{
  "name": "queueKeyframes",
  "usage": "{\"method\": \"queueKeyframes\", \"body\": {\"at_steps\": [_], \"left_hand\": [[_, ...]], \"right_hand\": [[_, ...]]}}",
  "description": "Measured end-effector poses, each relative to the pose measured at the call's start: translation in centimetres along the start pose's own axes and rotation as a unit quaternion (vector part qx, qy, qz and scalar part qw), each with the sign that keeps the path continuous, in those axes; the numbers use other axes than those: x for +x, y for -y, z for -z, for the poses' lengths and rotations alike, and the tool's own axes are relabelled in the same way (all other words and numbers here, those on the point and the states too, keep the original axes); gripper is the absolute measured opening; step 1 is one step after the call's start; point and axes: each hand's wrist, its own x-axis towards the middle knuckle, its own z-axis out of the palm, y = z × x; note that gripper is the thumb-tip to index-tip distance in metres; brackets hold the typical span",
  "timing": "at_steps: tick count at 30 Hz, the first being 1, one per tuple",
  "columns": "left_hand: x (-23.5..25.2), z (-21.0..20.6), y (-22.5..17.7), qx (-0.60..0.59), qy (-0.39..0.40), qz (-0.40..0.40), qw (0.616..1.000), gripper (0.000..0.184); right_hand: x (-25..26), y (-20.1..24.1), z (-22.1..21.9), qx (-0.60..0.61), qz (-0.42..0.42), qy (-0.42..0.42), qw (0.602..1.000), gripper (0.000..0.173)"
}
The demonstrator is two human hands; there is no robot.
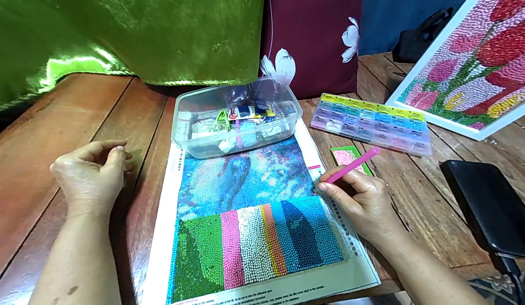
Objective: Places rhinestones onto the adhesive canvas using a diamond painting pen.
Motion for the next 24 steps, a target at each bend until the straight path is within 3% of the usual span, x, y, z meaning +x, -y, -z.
{"method": "queueKeyframes", "body": {"at_steps": [18,24], "left_hand": [[-0.05,0.08,-0.05,0.005,0.006,0.001,1.000,0.031],[-0.14,0.14,-0.45,-0.001,0.011,0.016,1.000,0.031]], "right_hand": [[-0.02,-0.01,0.02,-0.019,0.000,0.010,1.000,0.014],[0.05,0.00,0.45,0.056,-0.044,-0.021,0.997,0.009]]}}
